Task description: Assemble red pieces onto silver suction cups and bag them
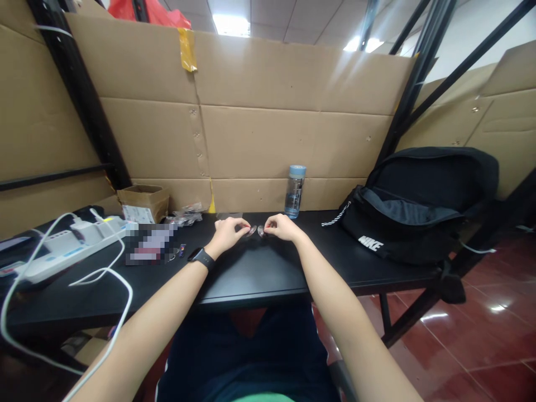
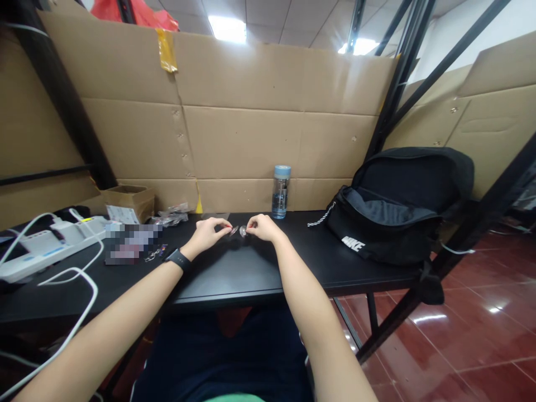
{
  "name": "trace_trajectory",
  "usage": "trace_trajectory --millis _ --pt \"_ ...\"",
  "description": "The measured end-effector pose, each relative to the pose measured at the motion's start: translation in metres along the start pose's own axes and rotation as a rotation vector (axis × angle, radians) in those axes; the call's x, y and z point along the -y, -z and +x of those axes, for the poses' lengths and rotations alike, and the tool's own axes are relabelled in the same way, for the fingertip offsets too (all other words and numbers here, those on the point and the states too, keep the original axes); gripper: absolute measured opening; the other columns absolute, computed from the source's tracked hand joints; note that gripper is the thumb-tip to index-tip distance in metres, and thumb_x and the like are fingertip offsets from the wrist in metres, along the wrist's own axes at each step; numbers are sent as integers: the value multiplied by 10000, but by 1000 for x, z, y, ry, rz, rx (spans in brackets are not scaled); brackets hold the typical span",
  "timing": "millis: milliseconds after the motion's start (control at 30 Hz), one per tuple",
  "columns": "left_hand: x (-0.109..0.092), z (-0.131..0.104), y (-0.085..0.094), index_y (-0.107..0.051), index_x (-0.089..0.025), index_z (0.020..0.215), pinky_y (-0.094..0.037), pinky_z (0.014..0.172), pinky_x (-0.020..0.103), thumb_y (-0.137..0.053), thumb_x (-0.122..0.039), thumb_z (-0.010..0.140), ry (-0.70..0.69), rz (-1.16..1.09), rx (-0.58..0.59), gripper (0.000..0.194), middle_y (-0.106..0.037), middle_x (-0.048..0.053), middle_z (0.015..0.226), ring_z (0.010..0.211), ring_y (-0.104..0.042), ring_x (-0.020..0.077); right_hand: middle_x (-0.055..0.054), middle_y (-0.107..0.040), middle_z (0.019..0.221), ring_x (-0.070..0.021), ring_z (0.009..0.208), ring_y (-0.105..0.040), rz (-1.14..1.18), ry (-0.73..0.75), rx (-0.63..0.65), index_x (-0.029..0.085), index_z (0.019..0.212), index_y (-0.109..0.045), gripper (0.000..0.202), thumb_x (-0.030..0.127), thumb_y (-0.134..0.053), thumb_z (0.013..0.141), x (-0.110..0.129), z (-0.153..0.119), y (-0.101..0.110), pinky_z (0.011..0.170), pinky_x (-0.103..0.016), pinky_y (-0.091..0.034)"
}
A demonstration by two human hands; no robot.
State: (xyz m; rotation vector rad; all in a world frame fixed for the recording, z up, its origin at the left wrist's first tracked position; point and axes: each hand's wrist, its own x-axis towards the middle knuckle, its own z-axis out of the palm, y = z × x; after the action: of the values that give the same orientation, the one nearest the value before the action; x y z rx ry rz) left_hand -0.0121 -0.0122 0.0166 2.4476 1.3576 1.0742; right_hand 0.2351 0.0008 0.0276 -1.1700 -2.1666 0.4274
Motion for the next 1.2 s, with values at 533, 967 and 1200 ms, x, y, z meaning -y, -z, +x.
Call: trace_trajectory --millis 533,967,1200 --pt "10 0 -11 -759 -278 870 -459 987 387 -702 -398 812 158 -125 119 145 -803 -1 912 980 -738 245 -53 -775 765 -183 727 -730 347 -106 62 156 860 -723 173 245 -810 740 -11 10 -45 692 -262 -535" --pt "11 0 -15 -609 -261 973 -468 940 389 -737 -410 784 269 -171 84 272 -810 -6 899 967 -742 241 -90 -793 889 -238 846 -751 348 -82 125 168 1151 -689 691 339 -956 537 -11 9 -44 784 -326 -574" --pt "22 1 -20 -658 -255 1000 -501 915 350 -729 -447 786 205 -189 112 297 -803 12 906 932 -736 227 -101 -775 976 -194 819 -722 364 -49 54 155 1036 -703 546 289 -927 557 -5 11 -50 777 -319 -586"
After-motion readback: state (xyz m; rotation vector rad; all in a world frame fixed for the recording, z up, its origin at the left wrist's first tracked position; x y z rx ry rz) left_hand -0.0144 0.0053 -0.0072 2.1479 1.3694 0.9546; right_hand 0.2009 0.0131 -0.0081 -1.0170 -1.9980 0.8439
